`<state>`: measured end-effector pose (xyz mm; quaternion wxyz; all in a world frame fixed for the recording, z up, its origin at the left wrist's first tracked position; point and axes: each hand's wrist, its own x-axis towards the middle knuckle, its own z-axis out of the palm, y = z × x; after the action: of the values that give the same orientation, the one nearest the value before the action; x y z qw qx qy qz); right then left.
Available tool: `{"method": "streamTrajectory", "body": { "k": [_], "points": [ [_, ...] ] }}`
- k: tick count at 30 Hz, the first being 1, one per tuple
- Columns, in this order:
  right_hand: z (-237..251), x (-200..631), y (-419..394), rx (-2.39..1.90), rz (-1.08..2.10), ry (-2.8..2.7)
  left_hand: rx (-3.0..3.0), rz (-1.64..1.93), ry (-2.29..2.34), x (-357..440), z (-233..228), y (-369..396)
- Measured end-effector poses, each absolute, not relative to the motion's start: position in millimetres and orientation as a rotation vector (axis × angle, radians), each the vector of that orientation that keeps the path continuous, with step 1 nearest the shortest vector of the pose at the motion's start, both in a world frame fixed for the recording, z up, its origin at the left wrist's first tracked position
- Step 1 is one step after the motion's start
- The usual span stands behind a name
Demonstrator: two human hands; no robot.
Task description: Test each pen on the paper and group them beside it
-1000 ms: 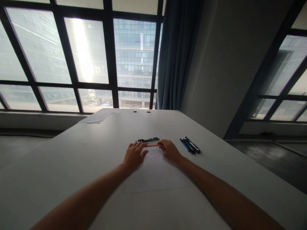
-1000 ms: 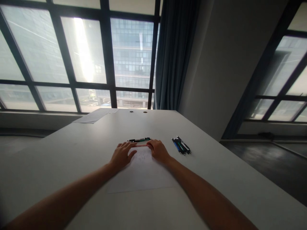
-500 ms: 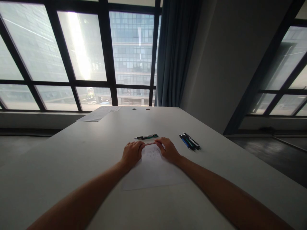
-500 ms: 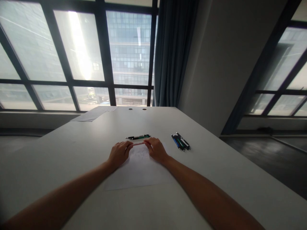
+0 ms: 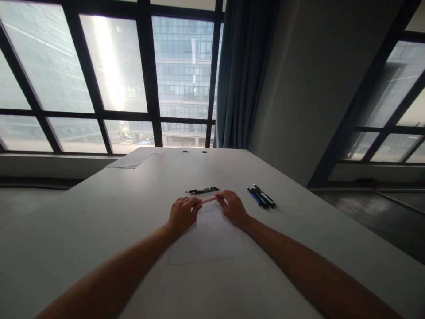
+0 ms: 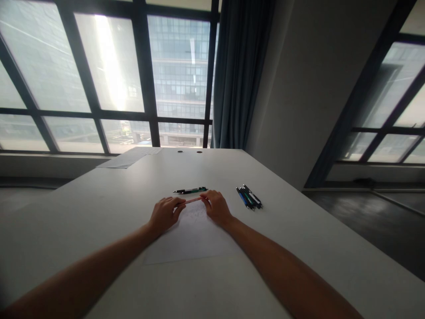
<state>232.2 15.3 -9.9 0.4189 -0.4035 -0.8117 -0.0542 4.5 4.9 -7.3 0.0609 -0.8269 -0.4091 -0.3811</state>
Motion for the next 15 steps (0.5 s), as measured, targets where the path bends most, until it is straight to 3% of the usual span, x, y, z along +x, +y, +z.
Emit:
{"method": "streamTrajectory", "body": {
  "k": [15],
  "points": [
    [1.6,224.5,7.7,-0.931,-0.268,-2.154,-2.442,-0.907,-1.159,5.6,-1.3,2.2]
  ]
}}
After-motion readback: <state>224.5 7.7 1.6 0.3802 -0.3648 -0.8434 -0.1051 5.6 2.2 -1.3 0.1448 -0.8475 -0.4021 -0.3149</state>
